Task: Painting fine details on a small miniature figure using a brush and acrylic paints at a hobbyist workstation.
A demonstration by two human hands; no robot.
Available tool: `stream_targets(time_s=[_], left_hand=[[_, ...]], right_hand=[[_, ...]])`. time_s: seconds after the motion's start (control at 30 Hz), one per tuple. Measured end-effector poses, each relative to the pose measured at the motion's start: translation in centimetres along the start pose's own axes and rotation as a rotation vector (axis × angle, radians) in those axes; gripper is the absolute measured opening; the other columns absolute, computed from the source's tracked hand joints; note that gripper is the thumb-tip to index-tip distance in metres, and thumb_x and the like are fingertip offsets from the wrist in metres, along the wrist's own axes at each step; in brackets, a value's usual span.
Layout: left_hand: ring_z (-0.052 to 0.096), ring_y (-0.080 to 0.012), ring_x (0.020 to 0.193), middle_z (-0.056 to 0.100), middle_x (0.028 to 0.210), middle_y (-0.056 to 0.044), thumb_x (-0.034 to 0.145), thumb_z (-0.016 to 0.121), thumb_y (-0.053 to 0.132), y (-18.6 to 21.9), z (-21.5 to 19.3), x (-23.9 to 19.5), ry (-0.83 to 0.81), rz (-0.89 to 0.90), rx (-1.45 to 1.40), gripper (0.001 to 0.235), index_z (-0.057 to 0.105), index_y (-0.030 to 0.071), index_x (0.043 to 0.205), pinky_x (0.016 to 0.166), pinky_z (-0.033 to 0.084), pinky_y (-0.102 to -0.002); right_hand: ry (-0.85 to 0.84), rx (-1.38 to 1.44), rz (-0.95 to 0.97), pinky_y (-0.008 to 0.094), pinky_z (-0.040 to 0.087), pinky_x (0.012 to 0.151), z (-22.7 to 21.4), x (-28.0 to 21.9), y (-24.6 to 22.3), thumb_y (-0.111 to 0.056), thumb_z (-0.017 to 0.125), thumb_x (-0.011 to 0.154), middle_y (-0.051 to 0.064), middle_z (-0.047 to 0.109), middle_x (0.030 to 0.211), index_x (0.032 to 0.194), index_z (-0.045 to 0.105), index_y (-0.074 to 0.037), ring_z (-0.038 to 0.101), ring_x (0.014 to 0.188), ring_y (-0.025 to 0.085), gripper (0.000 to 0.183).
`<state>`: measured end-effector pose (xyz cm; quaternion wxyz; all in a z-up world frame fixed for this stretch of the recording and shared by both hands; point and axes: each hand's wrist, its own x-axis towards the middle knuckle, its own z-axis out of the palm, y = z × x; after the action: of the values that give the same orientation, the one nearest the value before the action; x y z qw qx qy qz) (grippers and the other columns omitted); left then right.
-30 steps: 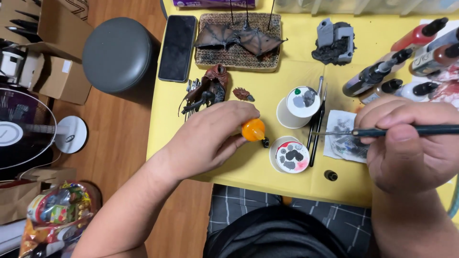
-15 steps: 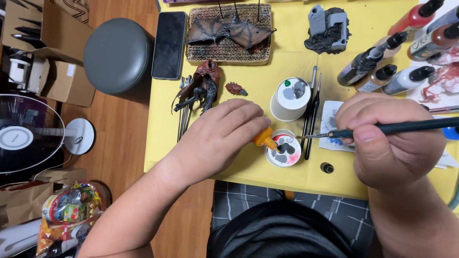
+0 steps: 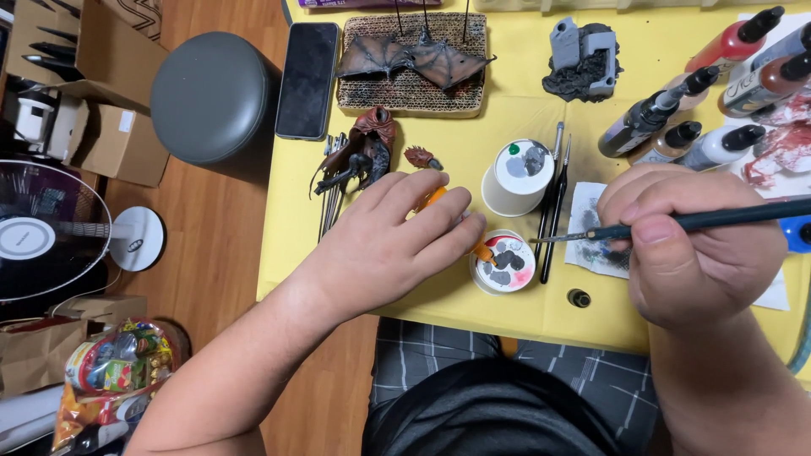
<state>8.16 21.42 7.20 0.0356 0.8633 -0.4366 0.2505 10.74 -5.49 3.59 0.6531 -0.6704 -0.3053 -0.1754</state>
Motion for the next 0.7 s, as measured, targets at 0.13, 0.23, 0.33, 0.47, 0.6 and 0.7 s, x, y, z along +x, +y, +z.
stream_targets(time_s=[0.13, 0.23, 0.33, 0.47, 0.6, 0.7], left_hand=[[0.063, -0.0301, 0.103, 0.064, 0.115, -0.008, 0.101, 0.062, 0.000, -0.2, -0.4, 0.2, 0.016, 0.025, 0.035, 0.019, 0.060, 0.009, 0.116, 0.084, 0.058, -0.040], [0.062, -0.0276, 0.101, 0.064, 0.114, -0.005, 0.100, 0.063, 0.002, -0.1, -0.6, 0.5, 0.021, 0.037, 0.076, 0.017, 0.059, 0.012, 0.114, 0.083, 0.056, -0.037], [0.061, -0.0275, 0.102, 0.065, 0.114, -0.005, 0.102, 0.063, 0.004, -0.1, -0.8, 0.7, 0.026, 0.051, 0.098, 0.015, 0.058, 0.011, 0.114, 0.081, 0.055, -0.037], [0.061, -0.0266, 0.099, 0.065, 0.112, -0.005, 0.102, 0.061, 0.004, -0.1, -1.1, 0.9, 0.024, 0.053, 0.100, 0.013, 0.058, 0.012, 0.113, 0.080, 0.054, -0.036], [0.061, -0.0264, 0.099, 0.065, 0.113, -0.004, 0.102, 0.062, 0.005, 0.0, -1.2, 0.9, 0.032, 0.059, 0.106, 0.013, 0.059, 0.011, 0.113, 0.080, 0.054, -0.036], [0.061, -0.0259, 0.099, 0.065, 0.111, -0.004, 0.103, 0.061, 0.006, 0.1, -1.4, 1.1, 0.045, 0.056, 0.118, 0.010, 0.058, 0.011, 0.111, 0.080, 0.054, -0.035]], right_hand=[[-0.027, 0.020, -0.013, 0.042, 0.047, 0.059, -0.1, -0.3, 0.1, -0.007, 0.045, 0.098, 0.019, 0.046, 0.063, 0.084, 0.044, 0.008, 0.049, 0.055, 0.029, 0.020], [-0.109, 0.030, -0.005, 0.042, 0.048, 0.060, -0.1, 0.1, -0.3, -0.008, 0.048, 0.094, 0.019, 0.050, 0.065, 0.084, 0.047, 0.008, 0.050, 0.057, 0.030, 0.019], [-0.181, 0.037, 0.011, 0.041, 0.049, 0.059, 0.1, 0.7, -0.9, -0.006, 0.048, 0.092, 0.017, 0.050, 0.062, 0.077, 0.048, 0.006, 0.051, 0.055, 0.029, 0.019], [-0.267, 0.055, 0.023, 0.039, 0.049, 0.058, 0.3, 1.2, -1.1, -0.008, 0.050, 0.091, 0.015, 0.052, 0.062, 0.073, 0.050, 0.005, 0.051, 0.054, 0.029, 0.022], [-0.288, 0.068, 0.005, 0.040, 0.052, 0.061, 0.3, 0.8, -0.6, -0.006, 0.054, 0.091, 0.015, 0.056, 0.066, 0.078, 0.054, 0.005, 0.054, 0.056, 0.030, 0.016], [-0.269, 0.086, -0.003, 0.040, 0.052, 0.061, 0.1, 0.5, -0.1, -0.006, 0.053, 0.093, 0.015, 0.054, 0.066, 0.084, 0.052, 0.004, 0.053, 0.058, 0.030, 0.014]])
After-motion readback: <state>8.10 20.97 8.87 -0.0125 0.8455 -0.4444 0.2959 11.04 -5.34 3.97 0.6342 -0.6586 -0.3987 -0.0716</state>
